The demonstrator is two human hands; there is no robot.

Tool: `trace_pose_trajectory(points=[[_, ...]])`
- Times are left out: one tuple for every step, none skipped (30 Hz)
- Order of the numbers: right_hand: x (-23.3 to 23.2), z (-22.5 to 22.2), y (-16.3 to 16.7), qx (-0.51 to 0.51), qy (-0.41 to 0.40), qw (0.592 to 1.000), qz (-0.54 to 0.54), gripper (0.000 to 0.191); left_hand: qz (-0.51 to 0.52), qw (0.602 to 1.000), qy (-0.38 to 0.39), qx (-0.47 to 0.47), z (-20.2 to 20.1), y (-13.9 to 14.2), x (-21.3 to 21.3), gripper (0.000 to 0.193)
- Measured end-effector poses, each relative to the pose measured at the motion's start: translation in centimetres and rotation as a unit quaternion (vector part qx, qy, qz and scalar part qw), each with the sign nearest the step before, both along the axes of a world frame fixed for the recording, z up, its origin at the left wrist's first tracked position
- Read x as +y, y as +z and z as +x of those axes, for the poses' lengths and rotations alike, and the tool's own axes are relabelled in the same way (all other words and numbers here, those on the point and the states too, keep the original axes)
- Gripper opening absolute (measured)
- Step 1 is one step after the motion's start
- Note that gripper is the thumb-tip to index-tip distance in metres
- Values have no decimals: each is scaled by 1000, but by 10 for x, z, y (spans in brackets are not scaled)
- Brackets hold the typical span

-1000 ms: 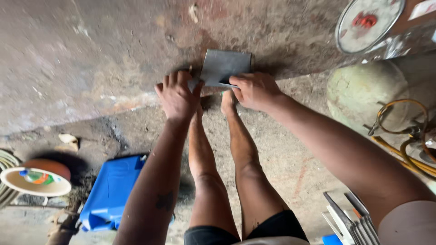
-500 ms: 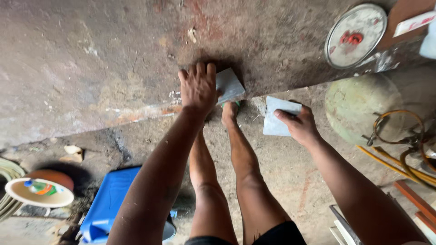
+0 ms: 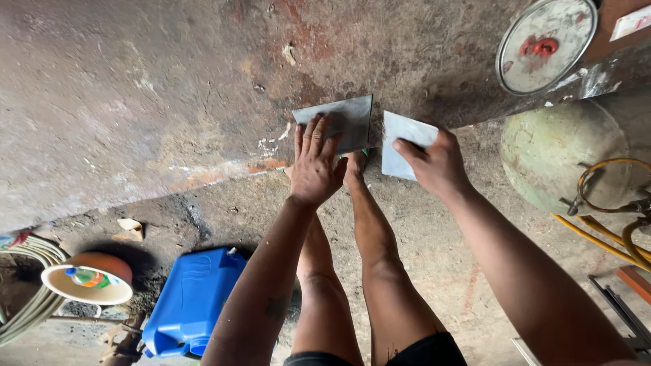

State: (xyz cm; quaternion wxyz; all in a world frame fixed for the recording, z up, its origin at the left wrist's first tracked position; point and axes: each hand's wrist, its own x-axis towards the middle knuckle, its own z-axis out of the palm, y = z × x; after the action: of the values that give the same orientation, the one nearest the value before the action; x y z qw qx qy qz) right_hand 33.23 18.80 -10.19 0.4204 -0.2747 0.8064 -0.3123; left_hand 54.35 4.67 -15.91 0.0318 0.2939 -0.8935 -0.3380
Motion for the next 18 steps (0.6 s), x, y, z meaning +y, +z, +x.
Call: trace_pose_trajectory(points=[[-12,1,-4,15,25,999,39,24,13,999,29,15,5,0,0,42],[-22,2,-7,30,50,995,78,22,27,998,56,30,10,0,-2,41],[-32,5,-12,40,58,993,93,21,44,994,98,-22,17,0,-7,39],[-41,6,-18,52,66,991,102,20,57,986,140,-73,22,0,-14,37],[-48,8,-23,65,75,989,109,19,68,973,182,-122,28,-1,-23,36],[-53,9,-28,95,88,988,80,19,102,957,210,-173,31,-3,-34,32],[-57,10,-32,126,100,986,52,19,137,936,234,-222,34,-5,-46,33],[-60,11,-35,157,111,981,22,19,170,912,257,-270,35,-9,-57,37],[-63,12,-38,176,117,977,18,17,168,918,253,-256,35,-12,-68,37],[-66,14,-40,188,128,974,16,16,170,920,251,-247,34,-15,-76,37],[-69,18,-41,197,141,970,19,16,178,921,249,-242,33,-18,-82,37],[-73,24,-43,150,126,979,55,11,197,909,259,-259,31,-19,-87,38],[-80,30,-45,109,107,984,91,8,216,900,265,-270,28,-20,-89,38],[-88,36,-47,74,87,986,122,7,232,893,271,-274,26,-19,-90,39],[-96,42,-49,113,98,986,77,5,231,894,263,-279,24,-18,-91,39],[-104,49,-51,152,109,982,26,7,227,896,256,-282,22,-17,-91,40],[-112,53,-52,188,121,975,-23,11,223,897,250,-288,21,-15,-91,41],[-118,56,-54,180,121,976,-18,12,222,898,252,-284,20,-13,-92,40]])
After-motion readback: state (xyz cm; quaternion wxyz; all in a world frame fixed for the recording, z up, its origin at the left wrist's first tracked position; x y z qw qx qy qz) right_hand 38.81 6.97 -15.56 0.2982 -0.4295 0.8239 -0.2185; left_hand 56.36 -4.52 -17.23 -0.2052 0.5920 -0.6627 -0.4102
